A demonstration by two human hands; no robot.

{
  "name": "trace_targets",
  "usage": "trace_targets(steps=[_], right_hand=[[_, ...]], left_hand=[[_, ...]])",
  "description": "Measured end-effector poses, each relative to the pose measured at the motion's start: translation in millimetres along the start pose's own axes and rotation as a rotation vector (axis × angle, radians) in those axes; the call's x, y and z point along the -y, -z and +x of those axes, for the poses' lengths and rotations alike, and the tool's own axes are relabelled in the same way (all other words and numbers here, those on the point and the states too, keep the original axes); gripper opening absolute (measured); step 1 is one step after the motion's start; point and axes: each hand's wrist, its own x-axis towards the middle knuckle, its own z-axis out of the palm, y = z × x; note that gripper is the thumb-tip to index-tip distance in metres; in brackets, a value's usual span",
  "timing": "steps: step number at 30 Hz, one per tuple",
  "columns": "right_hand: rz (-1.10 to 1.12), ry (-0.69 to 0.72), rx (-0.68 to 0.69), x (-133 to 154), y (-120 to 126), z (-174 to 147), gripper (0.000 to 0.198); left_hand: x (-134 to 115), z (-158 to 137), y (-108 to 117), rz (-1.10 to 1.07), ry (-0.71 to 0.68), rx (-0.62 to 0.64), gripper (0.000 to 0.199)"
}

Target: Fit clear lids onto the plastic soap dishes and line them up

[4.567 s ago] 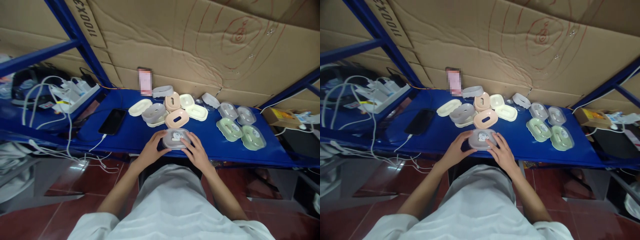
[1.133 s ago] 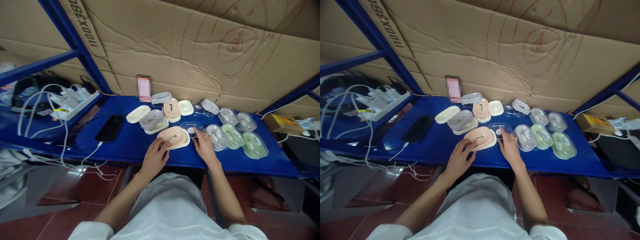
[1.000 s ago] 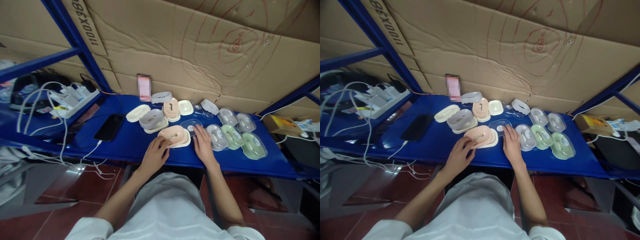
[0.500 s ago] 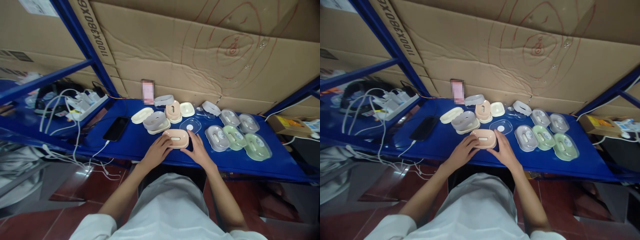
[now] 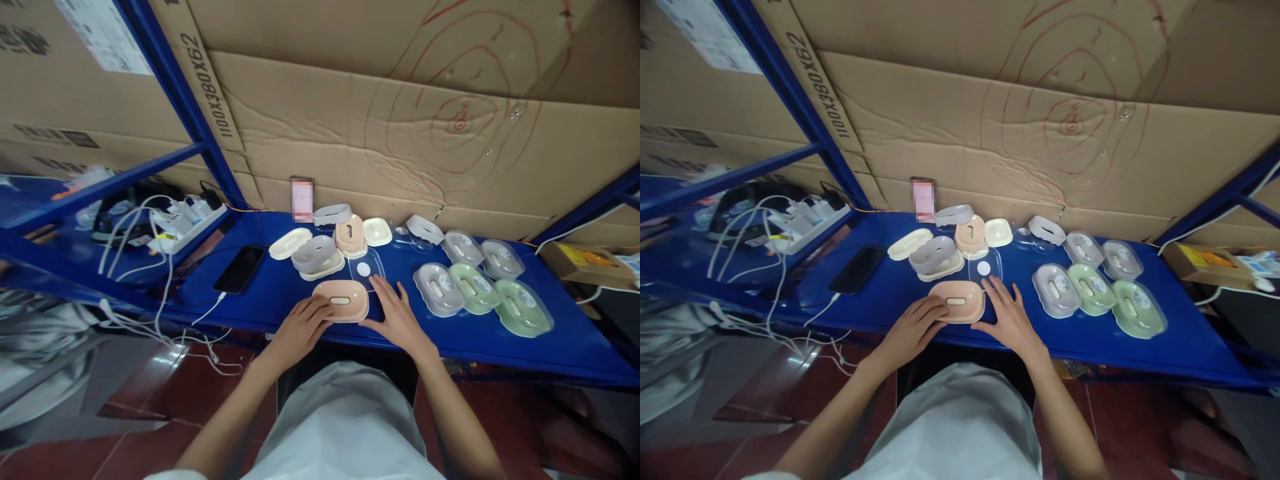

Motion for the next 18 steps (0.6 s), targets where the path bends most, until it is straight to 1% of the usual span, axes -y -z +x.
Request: trace_targets(steps=[2,5,6,7,9,11,13,14,16,18], right_hand=[[-0.034,-0.033,-0.031,-2,-4,1,0.085],[-0.084,-0.097,-0.110,-7,-11,1,0.054],[-0.096,-0.126,-0.150,-9,-12,0,0.048],[-0.103,-0.159,-0.194,-10,-13,0,0.046],[-0.095,-0.201,-0.264,-12,-13,-1,0.048],[-0.058,-0.158,-0.253,-11,-9,-2,0.051],[-0.012,-0.025,-0.160,-8,-4,-3,0.052],[0.006,0.048,-0.105,-6,-2,-3,0.053],[0.027,0.141,-0.040,-2,0,-4,0.052],[0.035,0.156,-0.039,0,-1,-4,0.048]], left_hand=[[-1,-4,7,0.007,0.000,-0.019,0.023],[-3,-3,15,0.019,-0.005,-0.025,0.022],[-4,-2,15,0.023,-0.001,-0.027,0.021],[-5,1,15,0.024,0.001,-0.030,0.021],[-8,7,12,0.011,0.000,-0.032,0.021],[-8,15,8,-0.017,-0.017,-0.021,0.024],[-3,23,3,-0.035,-0.031,-0.014,0.029],[2,27,1,-0.029,-0.014,-0.030,0.031],[17,37,1,0.025,0.088,-0.110,0.033],[36,48,3,0.131,0.243,-0.204,0.036]])
